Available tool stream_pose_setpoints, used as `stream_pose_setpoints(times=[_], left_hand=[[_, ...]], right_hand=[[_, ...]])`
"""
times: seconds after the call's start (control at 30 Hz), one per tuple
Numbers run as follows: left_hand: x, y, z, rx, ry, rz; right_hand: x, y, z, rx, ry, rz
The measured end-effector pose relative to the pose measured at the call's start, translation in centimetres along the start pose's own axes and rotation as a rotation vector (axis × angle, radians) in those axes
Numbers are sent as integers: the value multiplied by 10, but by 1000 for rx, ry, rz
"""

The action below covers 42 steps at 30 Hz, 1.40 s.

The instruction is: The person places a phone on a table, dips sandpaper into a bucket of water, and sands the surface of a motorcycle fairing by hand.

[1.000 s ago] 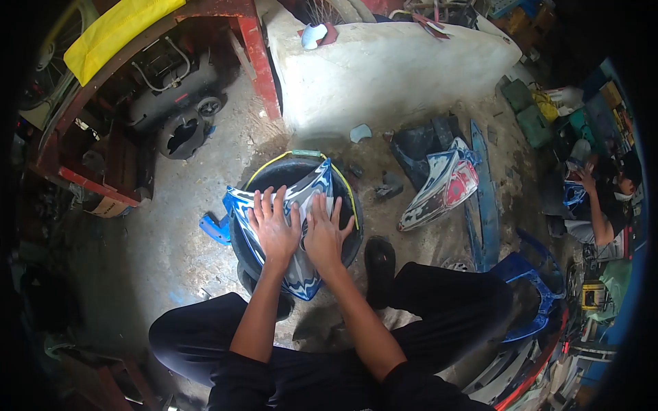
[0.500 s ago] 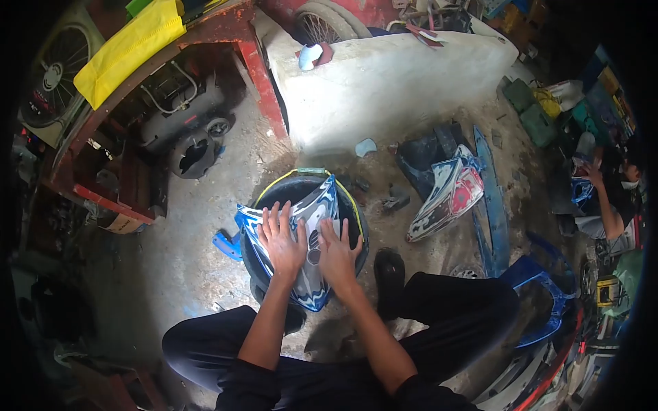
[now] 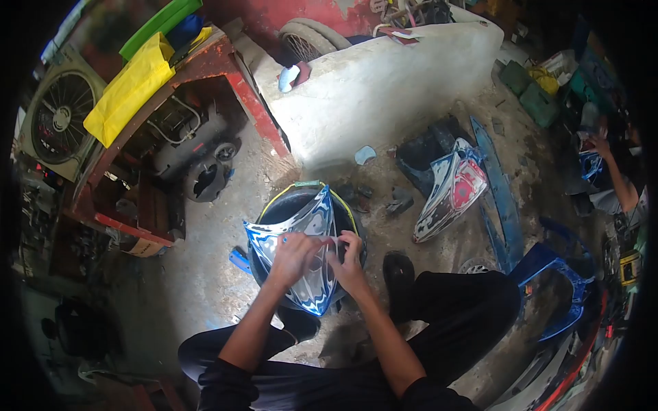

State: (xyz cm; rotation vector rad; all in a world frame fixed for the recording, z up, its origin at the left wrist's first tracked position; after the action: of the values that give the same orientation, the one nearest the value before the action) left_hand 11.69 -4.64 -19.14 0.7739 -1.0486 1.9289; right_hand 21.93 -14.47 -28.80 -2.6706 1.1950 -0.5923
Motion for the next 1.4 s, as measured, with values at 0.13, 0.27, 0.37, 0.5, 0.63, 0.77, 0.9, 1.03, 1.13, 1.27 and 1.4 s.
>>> stream_pose_setpoints(times=[0.13, 0.27, 0.37, 0.5, 0.63, 0.77, 0.9, 1.03, 1.13, 1.27, 1.4], left_hand=[[61, -30, -39, 128, -75, 194], [41, -22, -124, 508, 185, 89], [41, -22, -117, 519, 220, 94], [64, -26, -96, 405, 331, 302], [131, -12, -65, 462, 296, 748], [125, 34, -62, 556, -31, 712], [56, 92, -73, 578, 57, 596], [26, 103, -54, 727, 165, 548], [19, 102, -39, 707, 98, 506], [9, 102, -17, 678, -35, 506], [4, 90, -17, 729, -154, 415]], right_hand=[[-27, 28, 46, -598, -206, 52], [-36, 15, 43, -478, -135, -30], [-18, -7, 20, -347, -171, 29], [8, -24, 0, -349, -115, 29], [7, -13, 18, -397, -137, 133], [4, 10, 40, -472, -74, 146], [-5, 31, 36, -461, 66, 99], [-8, 29, 6, -322, 260, 94], [2, 10, -53, -26, 571, 254], [-18, -66, -83, 185, 588, 194], [-75, -98, -75, 324, 712, -63]])
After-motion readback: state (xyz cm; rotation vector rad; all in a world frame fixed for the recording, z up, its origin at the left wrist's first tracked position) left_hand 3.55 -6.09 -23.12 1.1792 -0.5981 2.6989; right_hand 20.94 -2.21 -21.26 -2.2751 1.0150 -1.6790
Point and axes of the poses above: each hand's wrist, its own y-axis away from the middle knuckle, its own x-axis out of the back of the hand, z = x × y, the point moved 10 cm from there along -y, towards the middle knuckle, and after that the axes turned 11 degrees about y, right-handed, at the moved point
